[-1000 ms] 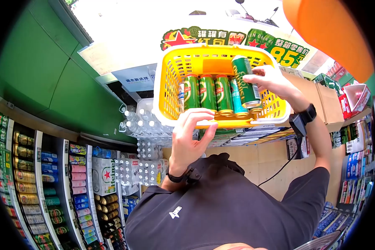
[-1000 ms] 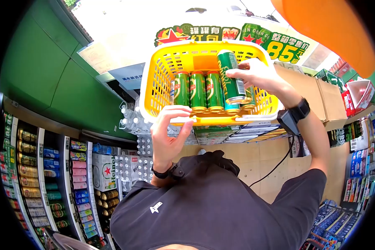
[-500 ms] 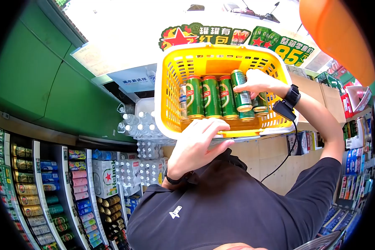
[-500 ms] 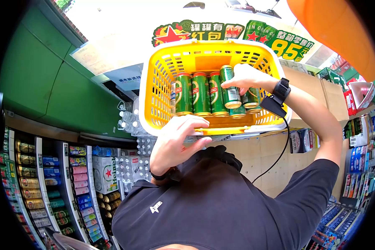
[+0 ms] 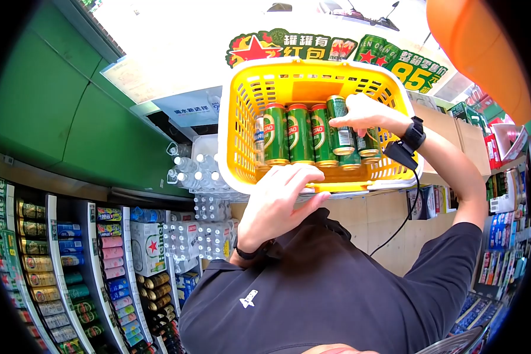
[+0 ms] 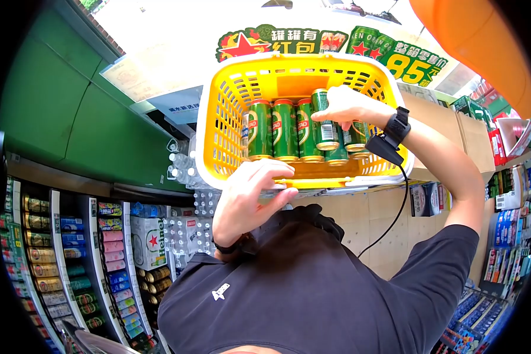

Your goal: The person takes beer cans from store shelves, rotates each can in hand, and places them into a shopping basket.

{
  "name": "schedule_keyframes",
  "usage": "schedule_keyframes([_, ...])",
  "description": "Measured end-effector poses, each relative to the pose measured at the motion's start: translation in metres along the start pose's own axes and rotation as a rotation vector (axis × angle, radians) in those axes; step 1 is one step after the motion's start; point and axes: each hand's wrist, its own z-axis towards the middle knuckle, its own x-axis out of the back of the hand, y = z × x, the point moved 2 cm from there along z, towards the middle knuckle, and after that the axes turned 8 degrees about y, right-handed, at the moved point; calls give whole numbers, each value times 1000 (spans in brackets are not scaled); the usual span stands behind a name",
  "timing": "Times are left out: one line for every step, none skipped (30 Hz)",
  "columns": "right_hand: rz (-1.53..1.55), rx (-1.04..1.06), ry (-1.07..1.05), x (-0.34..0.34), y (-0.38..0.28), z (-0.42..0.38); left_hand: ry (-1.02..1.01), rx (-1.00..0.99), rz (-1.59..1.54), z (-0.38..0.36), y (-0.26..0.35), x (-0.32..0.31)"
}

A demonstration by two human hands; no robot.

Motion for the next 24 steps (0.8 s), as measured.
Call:
schedule_keyframes([-45,-13,-5,5,-1,-1,14,-6,4,-1,1,0])
schedule_keyframes([-88,-28,-10,10,-2,-4,16,-7,8,-1,2,0])
schedule_keyframes([-97,-57,-48,19,-5,-9,29,42,-66,-2,3,0])
schedule_keyframes([-97,-54,-45,27,-8,-16,43,89,-141,-2,5,0])
schedule_keyframes([-115,-19,-13,33,-10,-27,44,86,-138,-2,7,0])
schedule_keyframes([-134,16,19,40,-11,-39,91,63,-163,-2,11,2])
schedule_keyframes([-181,104,125,44,-14,-58,138,40,-189,-3,14,4])
schedule_keyframes([-167,172,164,47,-13,-75,140,38,-187,-4,18,4])
schedule_keyframes([-44,173,169,53,-26,-101,180,45,-210,-5,21,5])
schedule_keyframes([76,219,168,53,-27,-119,220,53,-233,-7,24,5])
schedule_keyframes([212,231,188,53,-37,-144,269,41,-250,-9,26,6])
schedule_keyframes([268,241,184,55,-49,-167,308,47,-253,-13,28,6])
schedule_keyframes([382,338,262,47,-46,-186,362,58,-274,-17,30,5])
schedule_keyframes([452,402,276,42,-45,-204,416,70,-295,-22,31,3])
schedule_keyframes([527,407,291,32,-43,-222,469,60,-325,-28,31,0])
schedule_keyframes([602,412,304,22,-40,-238,473,58,-320,-34,35,-3])
schedule_keyframes([624,438,340,13,-36,-252,516,126,-367,-43,40,-5])
schedule_keyframes([647,465,374,2,-30,-263,559,196,-413,-51,45,-6])
schedule_keyframes([679,502,408,-10,-23,-273,600,204,-434,-57,51,-8])
schedule_keyframes([727,546,404,-21,-16,-281,609,205,-424,-63,58,-11])
schedule_keyframes([787,548,372,-34,-11,-289,642,245,-499,-72,64,-13])
schedule_keyframes([846,549,338,-46,-7,-299,675,285,-575,-83,71,-15])
schedule_keyframes([901,538,305,-56,-7,-307,662,342,-631,-94,79,-18])
schedule_keyframes([919,550,286,-66,-3,-313,673,344,-620,-103,87,-18])
